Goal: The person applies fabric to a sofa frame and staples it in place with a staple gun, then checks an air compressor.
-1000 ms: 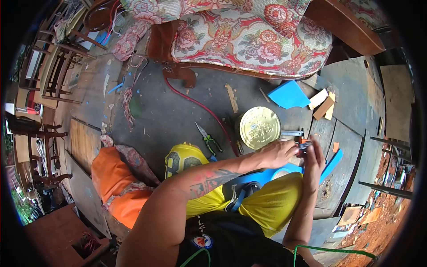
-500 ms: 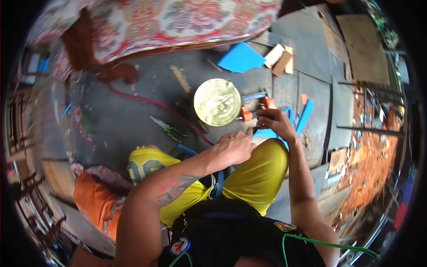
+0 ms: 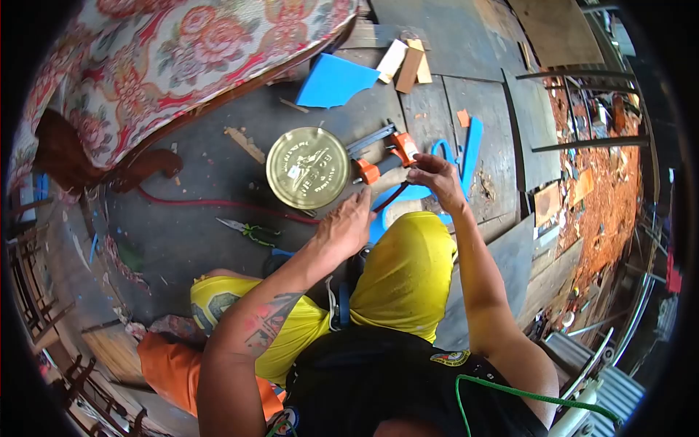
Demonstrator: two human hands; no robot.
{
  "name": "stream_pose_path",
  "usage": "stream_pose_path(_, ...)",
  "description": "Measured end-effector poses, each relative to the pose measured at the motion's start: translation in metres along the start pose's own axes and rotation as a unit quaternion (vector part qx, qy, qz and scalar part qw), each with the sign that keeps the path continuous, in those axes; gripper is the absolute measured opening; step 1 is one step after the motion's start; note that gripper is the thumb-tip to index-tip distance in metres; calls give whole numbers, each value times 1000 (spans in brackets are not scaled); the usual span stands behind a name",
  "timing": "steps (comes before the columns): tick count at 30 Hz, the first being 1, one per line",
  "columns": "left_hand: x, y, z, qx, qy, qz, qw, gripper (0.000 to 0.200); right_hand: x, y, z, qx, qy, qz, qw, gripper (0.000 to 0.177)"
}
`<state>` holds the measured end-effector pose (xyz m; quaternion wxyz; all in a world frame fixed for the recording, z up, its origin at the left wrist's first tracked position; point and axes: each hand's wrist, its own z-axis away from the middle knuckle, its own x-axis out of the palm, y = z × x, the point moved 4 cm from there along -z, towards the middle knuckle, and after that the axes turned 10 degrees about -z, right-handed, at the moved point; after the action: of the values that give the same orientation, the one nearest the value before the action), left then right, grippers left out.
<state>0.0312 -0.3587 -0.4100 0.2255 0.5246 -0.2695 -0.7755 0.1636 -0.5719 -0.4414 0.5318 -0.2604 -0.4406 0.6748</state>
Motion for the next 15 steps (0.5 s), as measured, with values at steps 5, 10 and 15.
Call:
stream_pose_path(5, -25, 44, -19, 137, 111, 207, 962, 45, 67, -81, 64, -88, -77, 18, 993, 47)
stream_pose_path(10, -19, 50, -3, 167, 111, 247, 948, 30, 104, -133, 111, -304, -115, 286, 901, 48)
stream_pose_path(15, -12, 48, 16, 171, 213, 145, 951, 39, 103, -128, 130, -330, -131, 347, 868, 38)
